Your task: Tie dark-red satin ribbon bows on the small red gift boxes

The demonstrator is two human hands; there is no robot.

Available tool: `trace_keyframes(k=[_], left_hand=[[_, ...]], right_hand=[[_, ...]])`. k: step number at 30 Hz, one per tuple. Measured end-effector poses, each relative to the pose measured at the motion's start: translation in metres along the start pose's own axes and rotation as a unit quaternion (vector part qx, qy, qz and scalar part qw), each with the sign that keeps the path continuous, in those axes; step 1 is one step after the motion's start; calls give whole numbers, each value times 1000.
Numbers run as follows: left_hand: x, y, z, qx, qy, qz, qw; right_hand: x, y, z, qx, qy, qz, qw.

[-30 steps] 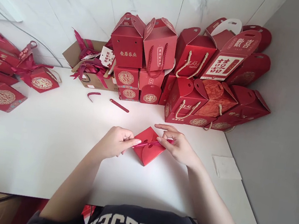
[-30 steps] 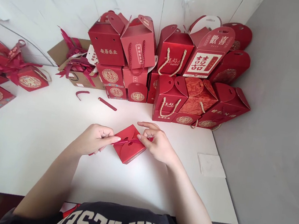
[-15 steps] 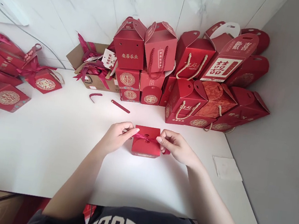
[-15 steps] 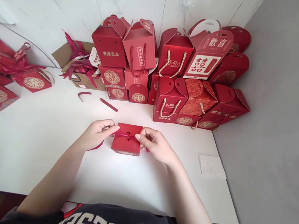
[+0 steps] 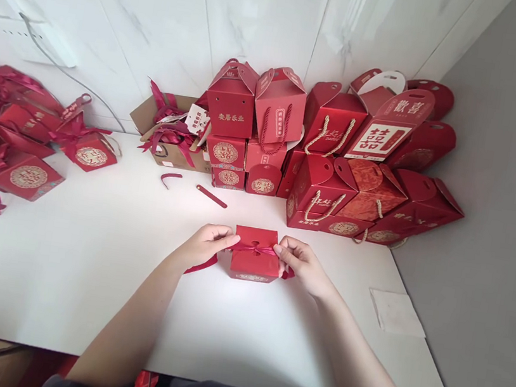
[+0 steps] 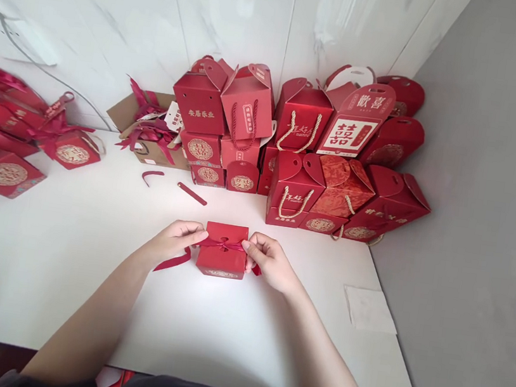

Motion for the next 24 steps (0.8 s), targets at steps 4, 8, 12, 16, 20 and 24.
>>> trace_keyframes(k=[4, 8, 12, 16, 20, 24], left_hand=[[1, 4, -1, -11, 14, 6, 1000], [1, 6, -1, -24, 16, 6, 1000], [2, 6, -4, -38, 37, -16, 998], [2, 8, -12, -26, 85, -30, 996], [6, 9, -14, -4, 79, -41, 996], [9, 9, -14, 0, 70, -58, 996]], right_hand=[[-1, -2, -6, 3, 8, -3, 1000], [-2, -1, -11, 17, 7, -9, 1000], [-3, 7, -8, -31, -20, 32, 999], [-1, 22, 1, -111, -73, 124, 983], [1, 31, 7, -187, -115, 175, 960], [2, 14, 6, -117, -110, 115, 980]])
Point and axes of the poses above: each hand's wrist, its own x-axis towards the middle knuckle, its own z-axis out of the back of the hand, y = z × x, the point moved 7 cm from there along x, towards the middle knuckle, and after that the axes turned 13 degrees about z, right-handed, at the moved point
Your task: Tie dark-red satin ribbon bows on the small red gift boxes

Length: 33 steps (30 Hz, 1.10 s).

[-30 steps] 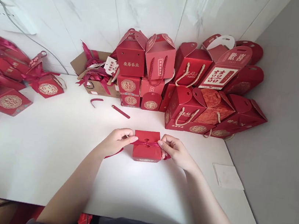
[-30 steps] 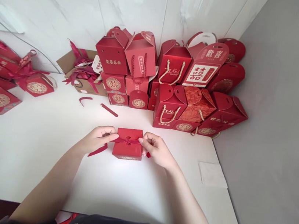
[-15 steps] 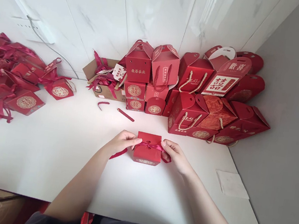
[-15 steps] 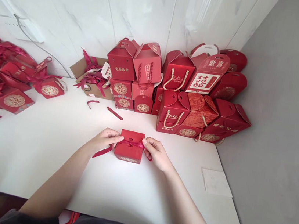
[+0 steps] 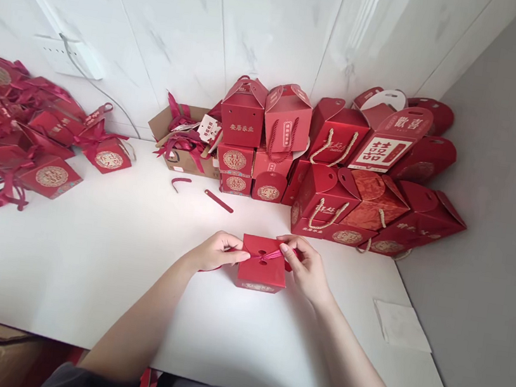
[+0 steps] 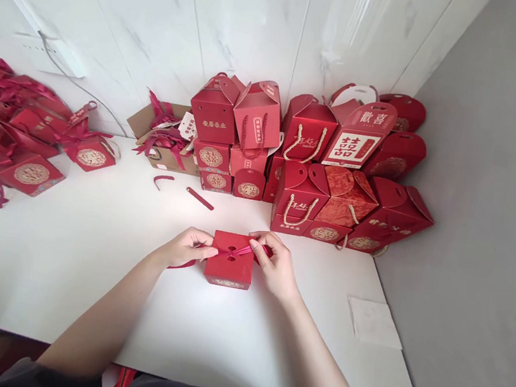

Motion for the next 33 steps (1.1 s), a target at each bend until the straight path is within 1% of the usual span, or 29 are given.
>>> trace_keyframes(k=[3, 5, 8, 13, 15, 17, 19, 21, 22, 24, 26, 29, 31, 33], left_hand=[[-2, -2, 1, 1, 2, -8, 1000], [-5, -3, 1, -4, 11, -1, 1000], [-11, -2, 2, -17, 38, 17, 999], [-14, 4, 6, -22, 65, 42, 997], [-15, 6, 5, -45, 103, 57, 992], [-18, 8, 3, -60, 160, 77, 982], [-22, 8, 2, -42, 206, 85, 974], [-25, 7, 3, -16, 221, 82, 972], [-25, 6, 4, -8, 214, 79, 974], [-24, 2, 5, -6, 178, 66, 982], [-22, -2, 7, -7, 119, 54, 991], [-20, -7, 10, 17, 35, 48, 998], [-20, -9, 10, 34, 11, 45, 998], [-20, -10, 9, 37, 9, 42, 998]], right_hand=[[-3, -2, 1, -22, -10, 12, 1000], [-4, -2, -1, -31, -2, 23, 999], [-5, -4, -4, -27, 15, 18, 999], [-6, -8, -5, -24, 17, 2, 1000], [-6, -9, -5, -28, 14, 0, 1000], [-5, -9, -6, -30, 11, 4, 999], [-4, -6, -6, -27, 7, 11, 1000], [-4, -1, -7, -26, 8, 20, 999], [-4, 3, -8, -33, 12, 27, 999], [-4, 11, -7, -58, 18, 41, 997], [-5, 18, -5, -82, 20, 49, 995], [-6, 22, -4, -86, 34, 46, 995], [-7, 22, -4, -83, 45, 45, 994], [-6, 22, -4, -82, 44, 42, 995]])
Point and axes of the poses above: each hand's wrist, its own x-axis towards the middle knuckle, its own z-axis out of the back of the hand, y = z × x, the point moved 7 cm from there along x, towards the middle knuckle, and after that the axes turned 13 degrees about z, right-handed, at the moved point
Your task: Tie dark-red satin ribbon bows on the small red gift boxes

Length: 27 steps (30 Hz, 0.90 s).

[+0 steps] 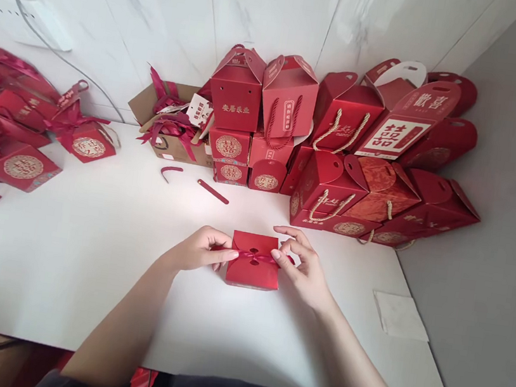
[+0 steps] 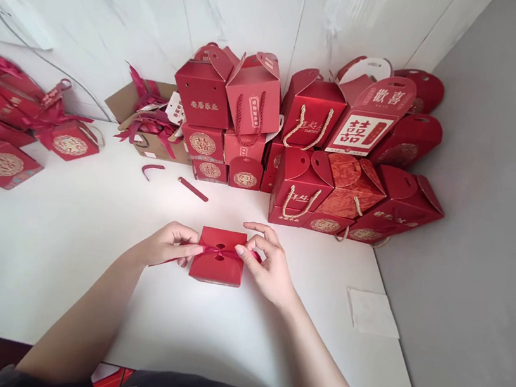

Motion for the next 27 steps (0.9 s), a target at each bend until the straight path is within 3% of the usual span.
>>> trace_keyframes(k=[8, 15, 17, 21, 24, 27], left_hand=[[2, -1, 0, 29, 40, -47, 998], [-6, 13, 3, 23, 155, 29, 987], [-11, 6, 5, 60, 138, -5, 989], [-15, -20, 7, 94, 23, -153, 983], [-11, -30, -6, 69, 29, -238, 968], [0, -30, -12, 24, 30, -264, 964]], right_hand=[[1, -2, 1, 1, 10, 4, 1000], [2, -8, 0, 24, 17, -8, 1000], [2, -8, 0, 26, 19, -6, 999], [3, -7, -1, 25, 20, -7, 999], [3, -8, -1, 26, 20, -4, 999], [4, -10, -1, 29, 18, 2, 999]])
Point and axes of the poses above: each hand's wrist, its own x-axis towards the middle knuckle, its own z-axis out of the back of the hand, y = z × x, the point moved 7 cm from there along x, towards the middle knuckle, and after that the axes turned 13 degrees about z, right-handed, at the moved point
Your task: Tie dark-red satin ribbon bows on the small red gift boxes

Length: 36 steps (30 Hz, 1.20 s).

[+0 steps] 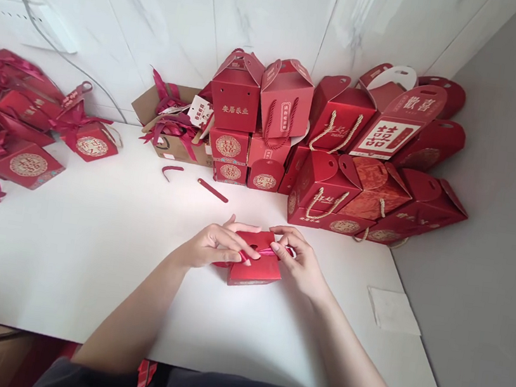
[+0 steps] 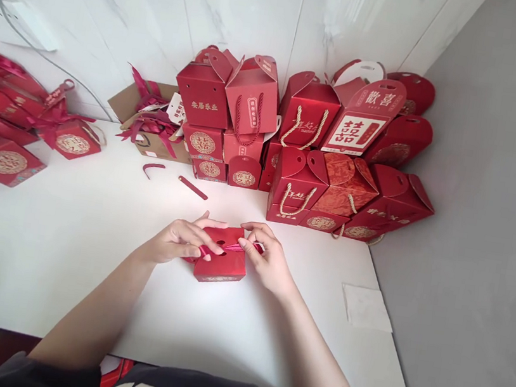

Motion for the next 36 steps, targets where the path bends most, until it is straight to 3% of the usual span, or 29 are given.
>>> trace_keyframes(k=[6, 11, 19, 27, 33, 36], left_hand=[[9, 16, 7, 11, -78, 38, 996], [16, 24, 11, 15, -106, 56, 993], [23, -1, 5, 72, -102, 16, 992], [25, 14, 4, 26, -53, 87, 994], [-1, 9, 32, 19, -44, 102, 994], [-19, 19, 51, 86, -42, 186, 978]], right_hand=[[-1, -1, -1, 3, 3, 8, 1000], [1, -1, -3, 16, 4, 9, 1000], [1, -4, -3, 20, -5, 11, 1000], [1, -3, -4, 12, -3, 10, 1000], [1, -4, 1, -1, -15, 6, 1000], [0, -1, 1, -9, -10, 10, 1000]])
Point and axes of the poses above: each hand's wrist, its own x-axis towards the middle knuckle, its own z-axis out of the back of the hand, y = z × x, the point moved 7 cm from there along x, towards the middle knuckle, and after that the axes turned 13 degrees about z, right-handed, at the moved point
